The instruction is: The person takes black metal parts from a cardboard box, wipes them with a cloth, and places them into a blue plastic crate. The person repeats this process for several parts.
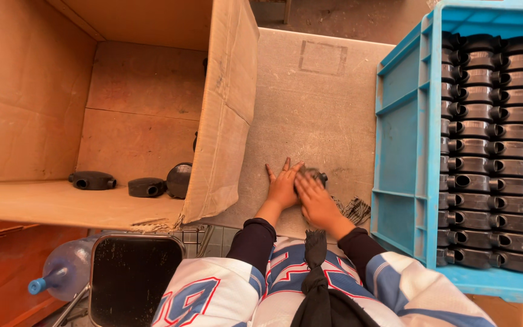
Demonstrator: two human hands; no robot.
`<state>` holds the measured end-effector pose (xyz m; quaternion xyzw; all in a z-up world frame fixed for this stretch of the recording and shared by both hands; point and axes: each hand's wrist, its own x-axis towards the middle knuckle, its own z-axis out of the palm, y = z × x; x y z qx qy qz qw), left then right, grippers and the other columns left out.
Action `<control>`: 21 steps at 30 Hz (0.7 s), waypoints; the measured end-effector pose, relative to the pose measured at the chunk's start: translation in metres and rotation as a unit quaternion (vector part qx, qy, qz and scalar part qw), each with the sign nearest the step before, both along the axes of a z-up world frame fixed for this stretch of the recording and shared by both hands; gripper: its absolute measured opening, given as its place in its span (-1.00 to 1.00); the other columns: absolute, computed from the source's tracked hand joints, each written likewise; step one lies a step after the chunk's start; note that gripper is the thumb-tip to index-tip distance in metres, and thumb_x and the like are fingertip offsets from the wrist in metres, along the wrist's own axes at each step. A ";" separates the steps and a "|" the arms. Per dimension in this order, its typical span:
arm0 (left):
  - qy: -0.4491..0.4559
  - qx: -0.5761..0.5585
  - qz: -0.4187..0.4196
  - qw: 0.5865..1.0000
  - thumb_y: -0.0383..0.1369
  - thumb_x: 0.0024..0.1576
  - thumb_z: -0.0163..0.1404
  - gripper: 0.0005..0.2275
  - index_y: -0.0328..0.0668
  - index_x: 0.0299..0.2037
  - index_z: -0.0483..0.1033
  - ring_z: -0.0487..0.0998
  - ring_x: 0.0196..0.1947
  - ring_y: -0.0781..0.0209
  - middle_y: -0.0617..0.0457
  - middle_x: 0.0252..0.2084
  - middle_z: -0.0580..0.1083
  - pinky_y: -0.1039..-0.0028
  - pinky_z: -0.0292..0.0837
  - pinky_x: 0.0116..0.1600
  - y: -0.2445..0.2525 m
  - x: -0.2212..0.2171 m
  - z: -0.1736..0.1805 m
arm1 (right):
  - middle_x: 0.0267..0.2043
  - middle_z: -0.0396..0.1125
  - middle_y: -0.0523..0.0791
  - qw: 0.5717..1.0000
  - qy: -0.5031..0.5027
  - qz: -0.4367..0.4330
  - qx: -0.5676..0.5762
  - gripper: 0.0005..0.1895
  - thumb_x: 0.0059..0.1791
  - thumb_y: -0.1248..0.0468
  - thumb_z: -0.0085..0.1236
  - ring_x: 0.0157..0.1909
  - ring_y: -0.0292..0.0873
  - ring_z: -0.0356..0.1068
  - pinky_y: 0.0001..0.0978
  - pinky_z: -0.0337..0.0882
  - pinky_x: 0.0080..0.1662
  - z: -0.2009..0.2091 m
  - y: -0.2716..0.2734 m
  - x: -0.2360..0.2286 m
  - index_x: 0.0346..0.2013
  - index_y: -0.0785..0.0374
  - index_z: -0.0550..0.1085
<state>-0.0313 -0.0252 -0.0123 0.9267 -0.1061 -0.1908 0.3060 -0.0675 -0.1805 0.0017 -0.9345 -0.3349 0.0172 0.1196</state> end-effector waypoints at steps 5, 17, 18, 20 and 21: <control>-0.016 0.008 -0.021 1.000 -0.16 -0.26 0.17 -0.07 0.14 0.41 -0.05 -0.18 0.50 0.12 0.21 0.42 0.14 -0.41 -0.70 0.31 0.003 0.001 -0.008 | 0.39 0.09 -0.14 0.999 0.028 0.040 0.019 -0.22 -0.25 0.23 -0.06 0.42 -0.06 0.00 -0.10 -0.02 0.35 -0.018 -0.035 -0.001 0.32 0.08 0.21; 0.040 0.101 -0.051 0.993 -0.15 -0.14 0.13 -0.12 0.03 0.42 -0.10 -0.40 0.50 -0.03 0.18 0.53 -0.25 -0.54 -0.67 0.25 -0.001 0.008 -0.001 | 0.46 -0.04 -0.18 0.998 -0.005 0.054 0.010 -0.17 -0.21 0.17 -0.17 0.46 -0.13 -0.09 -0.11 -0.10 0.36 -0.020 -0.018 0.013 0.40 0.03 0.07; 0.054 0.096 -0.054 0.992 -0.09 -0.20 0.17 -0.09 0.07 0.40 -0.05 -0.40 0.50 -0.05 0.21 0.53 -0.25 -0.56 -0.67 0.24 -0.001 0.009 0.003 | 0.42 0.03 -0.20 0.998 0.023 0.066 0.001 -0.20 -0.21 0.19 -0.15 0.45 -0.13 -0.05 -0.03 -0.05 0.34 -0.012 -0.022 0.021 0.38 0.01 0.11; 0.061 0.094 -0.052 0.992 -0.06 -0.24 0.17 -0.06 0.04 0.41 -0.05 -0.40 0.50 -0.05 0.20 0.52 -0.24 -0.57 -0.67 0.24 -0.003 0.006 0.019 | 0.41 0.03 -0.23 0.999 0.052 0.007 -0.005 -0.21 -0.18 0.15 -0.20 0.44 -0.15 -0.03 0.01 -0.06 0.35 -0.012 -0.015 0.032 0.40 -0.06 0.07; 0.060 0.093 -0.047 0.993 -0.03 -0.28 0.17 -0.03 0.01 0.41 -0.05 -0.41 0.50 -0.05 0.20 0.52 -0.23 -0.58 -0.67 0.23 -0.003 0.011 0.028 | 0.40 0.02 -0.26 0.996 0.073 -0.050 -0.009 -0.21 -0.16 0.11 -0.24 0.42 -0.16 -0.02 0.06 -0.07 0.35 -0.011 -0.011 0.045 0.41 -0.14 0.04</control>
